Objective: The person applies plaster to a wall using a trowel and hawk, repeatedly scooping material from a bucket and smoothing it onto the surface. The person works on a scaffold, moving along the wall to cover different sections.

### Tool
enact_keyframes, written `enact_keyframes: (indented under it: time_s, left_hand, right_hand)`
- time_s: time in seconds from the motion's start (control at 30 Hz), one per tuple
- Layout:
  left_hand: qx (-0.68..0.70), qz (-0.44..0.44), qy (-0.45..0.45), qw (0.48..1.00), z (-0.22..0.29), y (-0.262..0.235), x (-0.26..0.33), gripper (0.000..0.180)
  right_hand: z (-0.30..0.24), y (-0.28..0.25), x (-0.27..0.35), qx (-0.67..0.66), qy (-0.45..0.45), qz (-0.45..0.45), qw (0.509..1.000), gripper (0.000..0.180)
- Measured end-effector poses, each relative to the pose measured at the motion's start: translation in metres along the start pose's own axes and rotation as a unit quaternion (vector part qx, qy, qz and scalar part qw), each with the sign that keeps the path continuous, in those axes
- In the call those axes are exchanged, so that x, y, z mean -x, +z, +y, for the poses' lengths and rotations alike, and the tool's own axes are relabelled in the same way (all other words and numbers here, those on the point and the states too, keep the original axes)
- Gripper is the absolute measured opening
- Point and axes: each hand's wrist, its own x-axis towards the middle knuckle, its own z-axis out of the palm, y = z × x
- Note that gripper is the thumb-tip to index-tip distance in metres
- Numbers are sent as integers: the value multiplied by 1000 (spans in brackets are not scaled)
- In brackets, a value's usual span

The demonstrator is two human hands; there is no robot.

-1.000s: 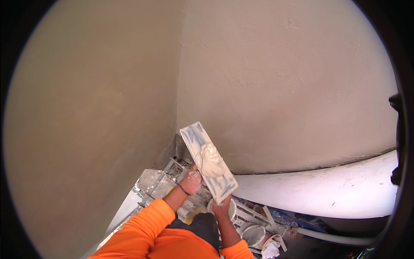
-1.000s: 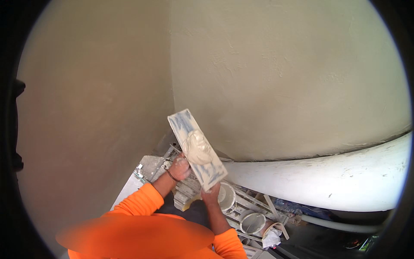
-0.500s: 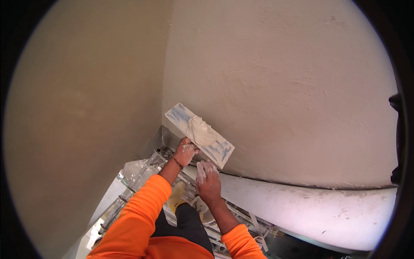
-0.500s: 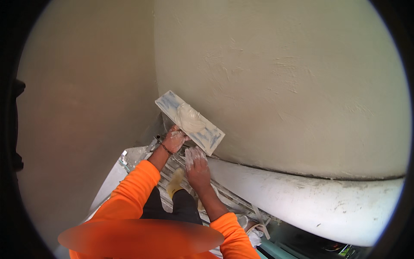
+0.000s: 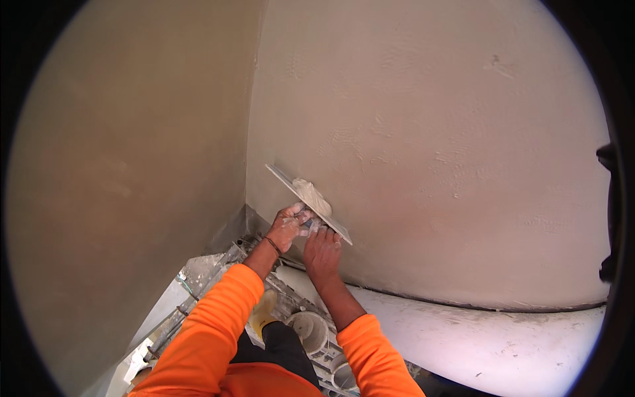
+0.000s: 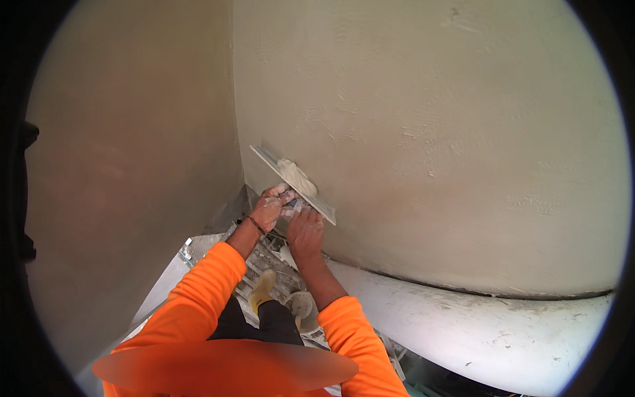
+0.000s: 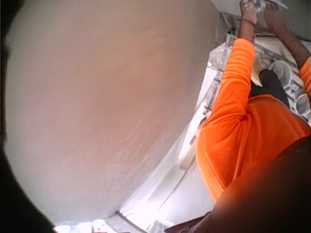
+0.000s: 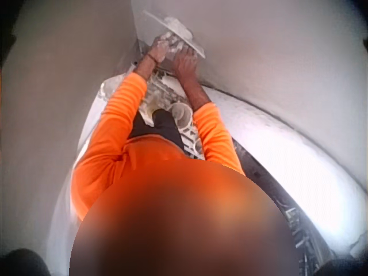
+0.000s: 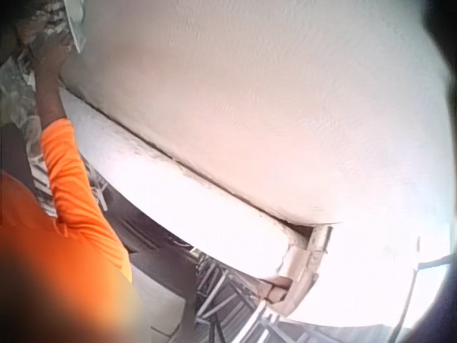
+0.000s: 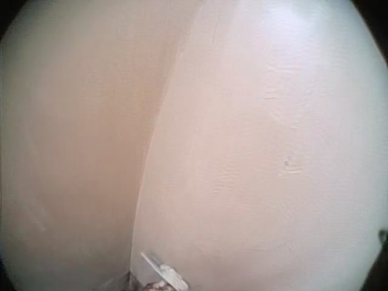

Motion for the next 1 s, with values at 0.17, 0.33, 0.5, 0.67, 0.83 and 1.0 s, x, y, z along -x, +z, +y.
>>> enact_keyframes:
  time_s: [0.17, 0.33, 0.5, 0.67, 0.83, 1.0]
  left_hand:
    - [-8, -26, 53, 998, 48, 31, 16, 38]
    - [37, -58, 132, 989, 128, 68, 67, 53]
    - [30, -82, 240, 967, 202, 119, 160, 48]
    - [48, -53, 300, 951, 221, 162, 216, 32]
    - [31, -82, 406, 910, 260, 177, 272, 24]
    - [-44, -121, 442, 888, 384, 231, 302, 32]
  right_hand:
    - [20, -59, -27, 46, -27, 11, 998, 25]
    - [18, -158, -48, 83, -46, 82, 992, 30]
    - [21, -267, -42, 87, -99, 187, 974, 34]
    - [40, -340, -30, 50, -177, 259, 948, 31]
    - [26, -411, -26, 18, -202, 316, 927, 33]
    - [51, -524, -87, -26, -100, 314, 944, 33]
